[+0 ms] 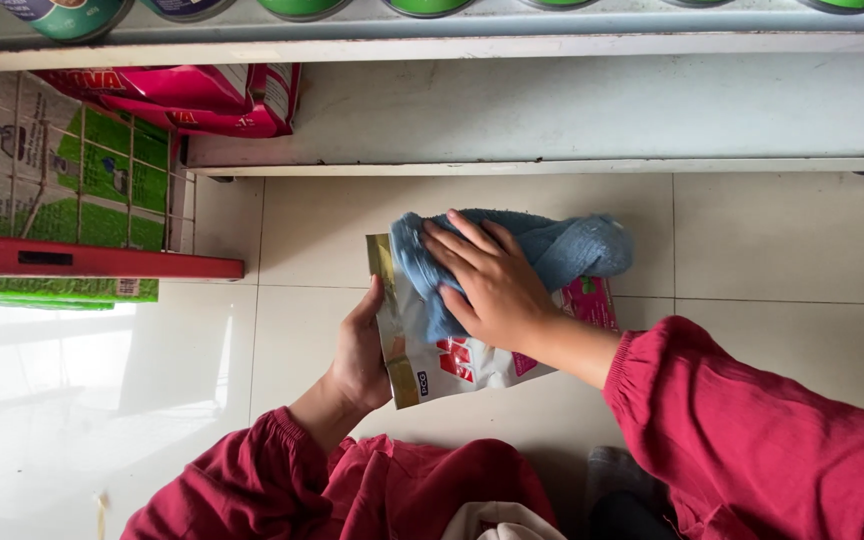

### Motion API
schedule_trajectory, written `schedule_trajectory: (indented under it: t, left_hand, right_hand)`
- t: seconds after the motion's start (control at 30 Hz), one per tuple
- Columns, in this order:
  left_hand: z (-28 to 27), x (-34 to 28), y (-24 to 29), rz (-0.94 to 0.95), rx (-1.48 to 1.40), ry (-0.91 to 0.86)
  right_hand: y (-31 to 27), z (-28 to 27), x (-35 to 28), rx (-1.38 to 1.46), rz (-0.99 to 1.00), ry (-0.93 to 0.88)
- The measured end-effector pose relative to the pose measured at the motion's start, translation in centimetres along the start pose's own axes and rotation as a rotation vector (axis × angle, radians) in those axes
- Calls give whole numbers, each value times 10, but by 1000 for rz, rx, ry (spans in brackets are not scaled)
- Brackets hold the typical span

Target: Wipe down a bag of cat food using a cleaning cloth

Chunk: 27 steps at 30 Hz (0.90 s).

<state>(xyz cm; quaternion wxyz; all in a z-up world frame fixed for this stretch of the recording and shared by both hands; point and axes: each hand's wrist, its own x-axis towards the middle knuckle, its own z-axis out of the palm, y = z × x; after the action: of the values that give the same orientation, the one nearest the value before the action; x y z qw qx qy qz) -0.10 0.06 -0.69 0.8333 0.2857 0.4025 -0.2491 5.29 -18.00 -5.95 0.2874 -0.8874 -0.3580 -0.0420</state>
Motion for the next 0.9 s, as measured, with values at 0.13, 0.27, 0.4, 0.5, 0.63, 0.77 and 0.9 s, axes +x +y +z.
schedule_trajectory:
  t: [0.13, 0.27, 0.4, 0.5, 0.63, 0.77, 0.9]
  left_hand:
    - [-11, 14, -6, 11, -11, -62]
    - [-24, 18, -7, 5, -37, -145]
    - [-35, 18, -7, -14, -97, -337]
    - [-34, 15, -6, -12, -94, -408]
    - [-29, 14, -5, 5, -40, -412]
    - [-2, -8, -5, -84, -262, -295]
    - [5, -13, -11, 45, -140, -185]
  right_hand:
    - [-17, 3, 11, 47, -70, 10]
    - [-41, -3, -11, 104, -101, -14]
    - [-65, -20, -43, 254, -126, -96]
    - [-66, -24, -66, 305, -203, -197]
    - [-50, -18, -65, 210, -284, -226]
    - [-21, -5, -35, 57, -229, -136]
    - [-15, -10, -2, 6, -82, -138]
